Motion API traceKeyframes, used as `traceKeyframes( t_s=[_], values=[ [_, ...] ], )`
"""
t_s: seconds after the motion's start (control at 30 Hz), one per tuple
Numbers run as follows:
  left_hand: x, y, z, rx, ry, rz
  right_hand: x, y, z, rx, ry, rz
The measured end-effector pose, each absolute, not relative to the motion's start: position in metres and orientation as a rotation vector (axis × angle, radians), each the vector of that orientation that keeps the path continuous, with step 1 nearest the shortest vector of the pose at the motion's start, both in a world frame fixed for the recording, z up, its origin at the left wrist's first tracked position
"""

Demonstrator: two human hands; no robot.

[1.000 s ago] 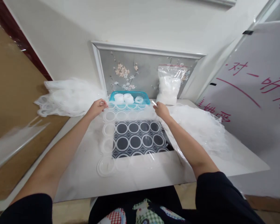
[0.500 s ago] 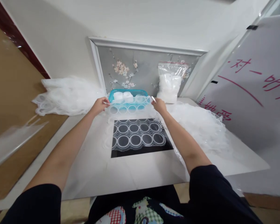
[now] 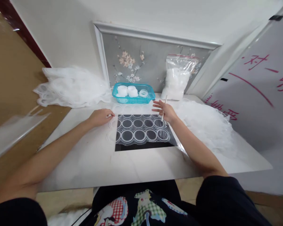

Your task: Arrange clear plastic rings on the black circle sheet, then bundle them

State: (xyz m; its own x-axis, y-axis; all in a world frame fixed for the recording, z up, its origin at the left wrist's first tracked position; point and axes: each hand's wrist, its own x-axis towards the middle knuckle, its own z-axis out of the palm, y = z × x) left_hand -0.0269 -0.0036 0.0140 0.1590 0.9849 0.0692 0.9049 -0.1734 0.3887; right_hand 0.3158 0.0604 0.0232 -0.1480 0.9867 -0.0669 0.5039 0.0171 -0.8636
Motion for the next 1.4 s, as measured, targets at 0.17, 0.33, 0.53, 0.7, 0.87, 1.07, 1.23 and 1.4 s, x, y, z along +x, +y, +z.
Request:
traceKeyframes(
  t_s=[0.17, 0.33, 0.53, 0.7, 0.87, 1.07, 1.23, 1.4],
  values=[
    [0.004, -0.084, 0.009, 2.522, 1.745, 0.030, 0.292, 0.003, 0.014, -1.257, -1.461, 1.708],
    [0.025, -0.137, -0.010, 2.698, 1.672, -0.108, 0.263, -0.026, 0.006, -1.188, -1.487, 1.697],
    [0.031, -0.152, -0.023, 2.646, 1.708, -0.028, 0.233, -0.037, -0.013, -1.072, -1.638, 1.572],
    [0.033, -0.156, -0.019, 2.597, 1.703, -0.076, 0.219, -0.048, -0.029, -1.049, -1.910, 1.410],
    [0.036, -0.156, -0.015, 2.564, 1.695, -0.144, 0.217, -0.053, -0.031, -1.023, -2.034, 1.293],
    [0.037, -0.156, -0.015, 2.571, 1.700, -0.152, 0.219, -0.052, -0.028, -1.002, -2.117, 1.224],
    [0.037, -0.153, -0.006, 2.492, 1.708, -0.270, 0.218, -0.051, -0.015, -0.792, -2.408, 0.928],
    [0.034, -0.148, 0.001, 2.394, 1.704, -0.236, 0.211, -0.049, -0.011, -0.505, -2.704, 0.619]
  ],
)
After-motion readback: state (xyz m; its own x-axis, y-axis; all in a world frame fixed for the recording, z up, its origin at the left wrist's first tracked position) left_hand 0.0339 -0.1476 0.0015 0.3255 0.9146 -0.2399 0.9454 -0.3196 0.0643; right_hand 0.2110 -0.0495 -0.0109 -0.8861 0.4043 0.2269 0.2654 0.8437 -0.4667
